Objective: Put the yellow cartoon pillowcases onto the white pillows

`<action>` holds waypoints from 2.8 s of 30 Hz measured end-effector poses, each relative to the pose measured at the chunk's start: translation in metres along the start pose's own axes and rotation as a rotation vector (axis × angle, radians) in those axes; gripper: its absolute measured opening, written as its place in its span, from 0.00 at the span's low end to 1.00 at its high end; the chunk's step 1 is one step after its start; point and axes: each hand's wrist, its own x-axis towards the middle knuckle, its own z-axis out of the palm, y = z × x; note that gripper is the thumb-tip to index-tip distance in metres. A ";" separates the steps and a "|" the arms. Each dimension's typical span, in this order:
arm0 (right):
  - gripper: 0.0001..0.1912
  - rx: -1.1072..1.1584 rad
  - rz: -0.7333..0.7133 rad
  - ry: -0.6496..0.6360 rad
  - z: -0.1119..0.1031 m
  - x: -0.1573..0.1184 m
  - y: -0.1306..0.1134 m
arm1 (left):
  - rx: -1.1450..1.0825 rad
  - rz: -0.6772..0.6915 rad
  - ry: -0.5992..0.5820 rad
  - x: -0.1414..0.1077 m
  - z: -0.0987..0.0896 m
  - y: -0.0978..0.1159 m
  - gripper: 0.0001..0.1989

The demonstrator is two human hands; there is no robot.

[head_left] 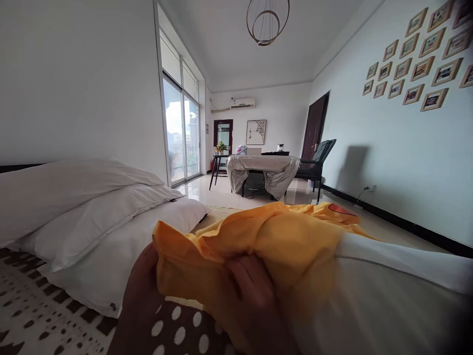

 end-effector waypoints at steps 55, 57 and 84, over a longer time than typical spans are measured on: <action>0.09 -0.285 -0.185 -0.882 0.016 0.117 -0.036 | -0.011 0.125 0.104 0.003 -0.014 0.017 0.17; 0.07 -0.308 -0.158 -0.853 0.013 0.121 -0.028 | -0.104 0.172 0.003 0.012 -0.019 0.007 0.22; 0.18 -0.338 -0.117 -0.464 0.011 0.140 0.005 | -0.235 -0.174 -0.481 0.012 0.029 -0.042 0.22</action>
